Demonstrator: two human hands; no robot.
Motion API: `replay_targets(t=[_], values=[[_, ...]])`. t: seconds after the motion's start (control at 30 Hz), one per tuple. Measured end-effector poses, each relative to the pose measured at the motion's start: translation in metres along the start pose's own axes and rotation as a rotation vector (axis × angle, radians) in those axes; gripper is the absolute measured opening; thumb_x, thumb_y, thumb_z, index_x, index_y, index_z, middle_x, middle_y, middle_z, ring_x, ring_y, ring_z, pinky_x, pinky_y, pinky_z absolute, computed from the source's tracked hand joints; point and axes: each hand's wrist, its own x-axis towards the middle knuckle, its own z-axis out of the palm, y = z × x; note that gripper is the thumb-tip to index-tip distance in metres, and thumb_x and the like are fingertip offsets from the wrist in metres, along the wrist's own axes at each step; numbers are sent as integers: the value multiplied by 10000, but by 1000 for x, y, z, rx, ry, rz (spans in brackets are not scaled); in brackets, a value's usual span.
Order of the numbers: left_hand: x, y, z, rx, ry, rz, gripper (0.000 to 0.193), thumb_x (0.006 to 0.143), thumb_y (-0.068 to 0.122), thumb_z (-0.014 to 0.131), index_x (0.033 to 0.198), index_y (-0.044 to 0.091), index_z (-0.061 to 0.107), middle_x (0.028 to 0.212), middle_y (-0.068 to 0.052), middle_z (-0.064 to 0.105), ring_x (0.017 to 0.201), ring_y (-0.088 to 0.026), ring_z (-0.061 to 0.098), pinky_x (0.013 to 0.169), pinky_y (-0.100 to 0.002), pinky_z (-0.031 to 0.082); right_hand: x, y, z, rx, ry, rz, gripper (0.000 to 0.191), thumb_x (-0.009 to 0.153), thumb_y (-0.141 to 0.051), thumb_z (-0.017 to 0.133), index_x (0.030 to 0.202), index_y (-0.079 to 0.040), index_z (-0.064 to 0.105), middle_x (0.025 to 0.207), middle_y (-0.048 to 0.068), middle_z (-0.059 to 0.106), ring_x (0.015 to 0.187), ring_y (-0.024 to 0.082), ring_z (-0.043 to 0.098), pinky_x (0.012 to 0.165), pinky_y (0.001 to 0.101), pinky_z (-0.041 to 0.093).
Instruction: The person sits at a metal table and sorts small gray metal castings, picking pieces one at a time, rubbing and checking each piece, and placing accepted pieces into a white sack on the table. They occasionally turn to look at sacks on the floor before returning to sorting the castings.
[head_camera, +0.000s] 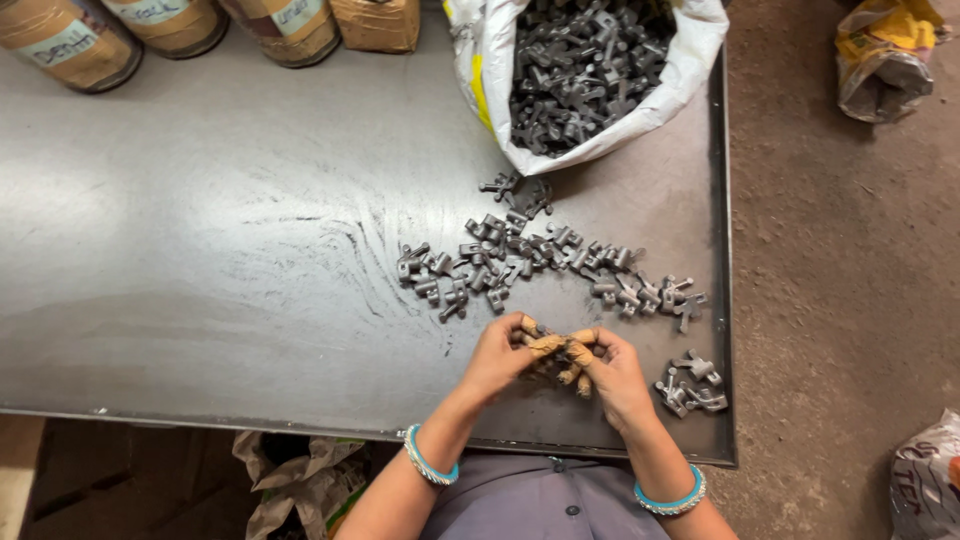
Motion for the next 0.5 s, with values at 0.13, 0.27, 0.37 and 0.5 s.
replay_targets(t=[0.13, 0.27, 0.37, 0.5], values=[[37, 32, -21, 487, -163, -97, 339, 787, 237, 917, 834, 13, 667, 714, -24, 665, 630, -66, 569, 542, -251, 461, 2, -22, -8, -640, 192, -339, 187, 826, -158, 824, 959, -45, 756, 878, 54, 717, 746, 146, 663, 651, 301, 531], [70, 75, -23, -229, 137, 149, 180, 911, 59, 773, 1031, 2, 653, 967, -66, 751, 832, -112, 676, 712, -250, 545, 15, -47, -9, -1124, 477, -678, 299, 724, -172, 885, 972, -84, 744, 1042, 92, 708, 997, 313, 594, 894, 419, 495], [73, 90, -17, -411, 115, 274, 395, 866, -22, 654, 1257, 27, 615, 1142, -91, 752, 1029, -147, 714, 916, -272, 577, 28, -54, -4, -1208, 459, -617, 475, 647, -215, 898, 1067, -69, 731, 1099, 80, 698, 1045, 317, 557, 945, 447, 439], [50, 71, -16, -387, 121, 223, 386, 920, -27, 611, 1305, -31, 598, 1209, -127, 734, 1103, -179, 707, 986, -303, 564, 33, -45, -2, -1243, 444, -601, 354, 685, -187, 883, 996, -115, 731, 1052, 13, 729, 1009, 274, 585, 905, 437, 434]])
